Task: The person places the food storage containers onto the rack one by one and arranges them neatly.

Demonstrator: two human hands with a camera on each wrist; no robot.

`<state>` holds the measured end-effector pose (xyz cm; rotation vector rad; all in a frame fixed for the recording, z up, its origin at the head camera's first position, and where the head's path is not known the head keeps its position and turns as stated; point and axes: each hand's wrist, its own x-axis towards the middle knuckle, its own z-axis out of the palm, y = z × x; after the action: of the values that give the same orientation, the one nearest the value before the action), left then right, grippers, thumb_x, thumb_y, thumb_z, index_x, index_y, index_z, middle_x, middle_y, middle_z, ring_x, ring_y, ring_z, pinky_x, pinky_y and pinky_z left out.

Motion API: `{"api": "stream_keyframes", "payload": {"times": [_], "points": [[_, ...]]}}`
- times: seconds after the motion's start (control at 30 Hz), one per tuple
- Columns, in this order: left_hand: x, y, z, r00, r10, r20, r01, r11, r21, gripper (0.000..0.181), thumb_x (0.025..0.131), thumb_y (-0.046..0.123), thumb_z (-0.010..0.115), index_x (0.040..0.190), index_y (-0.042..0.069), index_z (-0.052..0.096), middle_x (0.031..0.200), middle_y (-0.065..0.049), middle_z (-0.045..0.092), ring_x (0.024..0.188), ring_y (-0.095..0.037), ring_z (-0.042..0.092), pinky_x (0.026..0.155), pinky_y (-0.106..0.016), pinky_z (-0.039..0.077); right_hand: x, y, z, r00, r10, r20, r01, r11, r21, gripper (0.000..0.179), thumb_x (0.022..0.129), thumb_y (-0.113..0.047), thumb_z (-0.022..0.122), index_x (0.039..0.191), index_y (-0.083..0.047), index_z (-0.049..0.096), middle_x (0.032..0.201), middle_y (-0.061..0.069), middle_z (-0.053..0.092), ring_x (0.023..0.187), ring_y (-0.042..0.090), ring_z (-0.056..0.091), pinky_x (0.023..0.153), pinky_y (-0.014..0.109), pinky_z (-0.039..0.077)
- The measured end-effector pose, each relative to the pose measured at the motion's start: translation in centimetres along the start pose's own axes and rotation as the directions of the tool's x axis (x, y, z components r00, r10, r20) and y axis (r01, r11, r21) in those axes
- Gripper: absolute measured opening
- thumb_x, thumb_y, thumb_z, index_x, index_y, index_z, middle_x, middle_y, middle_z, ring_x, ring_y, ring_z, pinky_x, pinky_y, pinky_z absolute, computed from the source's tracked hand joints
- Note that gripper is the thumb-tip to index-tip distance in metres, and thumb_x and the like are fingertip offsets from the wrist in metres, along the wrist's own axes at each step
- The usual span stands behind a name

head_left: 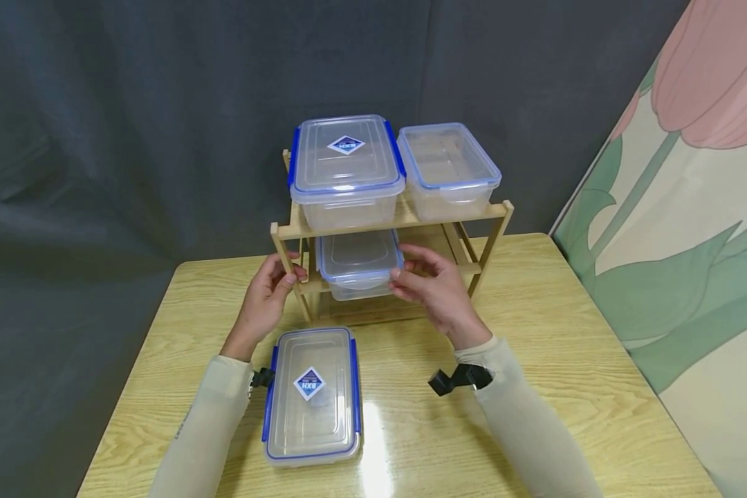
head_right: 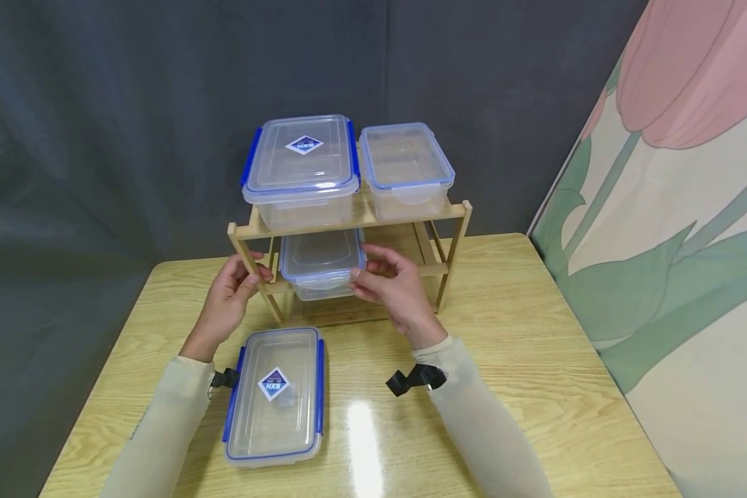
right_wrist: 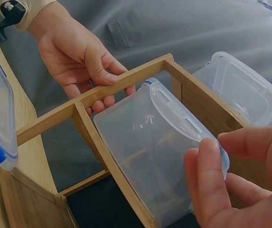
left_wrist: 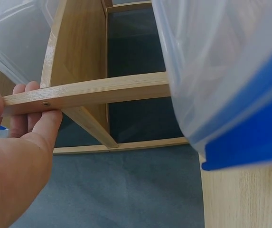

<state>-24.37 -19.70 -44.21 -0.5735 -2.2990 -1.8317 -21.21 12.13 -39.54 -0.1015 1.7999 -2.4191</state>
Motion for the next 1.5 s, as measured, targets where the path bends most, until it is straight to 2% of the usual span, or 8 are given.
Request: {"api": "stream_keyframes", "payload": {"times": [0.5, 0.83, 0.97, 1.17, 1.4, 1.5], "points": [[-0.1, 0.3, 0.0, 1.0, -0.007, 0.009, 0.007, 1.0, 0.009, 0.033, 0.112, 0.005, 0.046, 0.144, -0.003, 0.049, 0.121, -0.025, 0.065, 0.11, -0.01, 0.065, 0.098, -0.016, 0.053, -2.1, -0.2, -0.1, 0.999, -0.039, 0.037, 0.042, 0.997, -0.065, 0.045, 0.093, 0.008, 0.072, 0.135, 0.005, 0.06, 0.105, 0.008, 0.063, 0.079, 0.019, 0.074, 0.076, 0.031, 0.066], [-0.1, 0.4, -0.1, 1.0, -0.023, 0.015, 0.023, 1.0, 0.011, 0.034, 0.113, 0.007, 0.045, 0.145, -0.003, 0.048, 0.122, -0.025, 0.065, 0.111, -0.013, 0.064, 0.099, -0.017, 0.052, -3.4, 0.4, 0.0, 0.998, -0.024, 0.064, 0.033, 0.99, -0.137, 0.044, 0.091, 0.008, 0.073, 0.13, 0.015, 0.054, 0.101, 0.007, 0.065, 0.078, 0.019, 0.075, 0.076, 0.036, 0.066], [-0.1, 0.2, -0.2, 0.999, -0.029, 0.017, 0.028, 0.999, 0.023, 0.034, 0.113, 0.008, 0.045, 0.145, -0.002, 0.048, 0.122, -0.025, 0.065, 0.112, -0.013, 0.064, 0.099, -0.016, 0.052, -3.7, 1.0, 0.1, 0.996, -0.015, 0.085, 0.027, 0.989, -0.142, 0.039, 0.091, 0.006, 0.074, 0.125, 0.013, 0.056, 0.1, 0.006, 0.066, 0.078, 0.019, 0.075, 0.075, 0.038, 0.067], [0.0, 0.2, -0.3, 0.999, -0.027, 0.028, 0.026, 1.0, 0.014, 0.034, 0.113, 0.007, 0.045, 0.145, -0.002, 0.048, 0.122, -0.026, 0.065, 0.111, -0.013, 0.064, 0.099, -0.017, 0.051, -4.1, 2.2, -0.1, 0.995, 0.007, 0.104, 0.011, 0.984, -0.178, 0.027, 0.093, 0.002, 0.075, 0.117, -0.001, 0.063, 0.098, 0.007, 0.066, 0.079, 0.02, 0.076, 0.074, 0.039, 0.067], [0.0, 0.3, -0.3, 0.999, -0.028, 0.034, 0.028, 1.0, 0.008, 0.034, 0.113, 0.007, 0.044, 0.146, -0.004, 0.046, 0.122, -0.027, 0.064, 0.111, -0.012, 0.063, 0.1, -0.016, 0.051, -5.0, 3.9, -0.3, 0.991, 0.062, 0.115, -0.038, 0.979, -0.198, 0.026, 0.093, -0.001, 0.075, 0.117, 0.0, 0.063, 0.098, 0.007, 0.063, 0.075, 0.019, 0.076, 0.072, 0.038, 0.066], [0.0, 0.3, -0.2, 0.999, -0.033, 0.031, 0.032, 0.999, 0.014, 0.035, 0.113, 0.008, 0.043, 0.146, -0.005, 0.045, 0.122, -0.026, 0.064, 0.112, -0.012, 0.063, 0.101, -0.015, 0.05, -5.4, 4.6, -0.4, 0.989, 0.082, 0.121, -0.056, 0.977, -0.204, 0.025, 0.094, -0.002, 0.075, 0.116, 0.001, 0.063, 0.098, 0.008, 0.062, 0.075, 0.019, 0.076, 0.074, 0.042, 0.067]]}}
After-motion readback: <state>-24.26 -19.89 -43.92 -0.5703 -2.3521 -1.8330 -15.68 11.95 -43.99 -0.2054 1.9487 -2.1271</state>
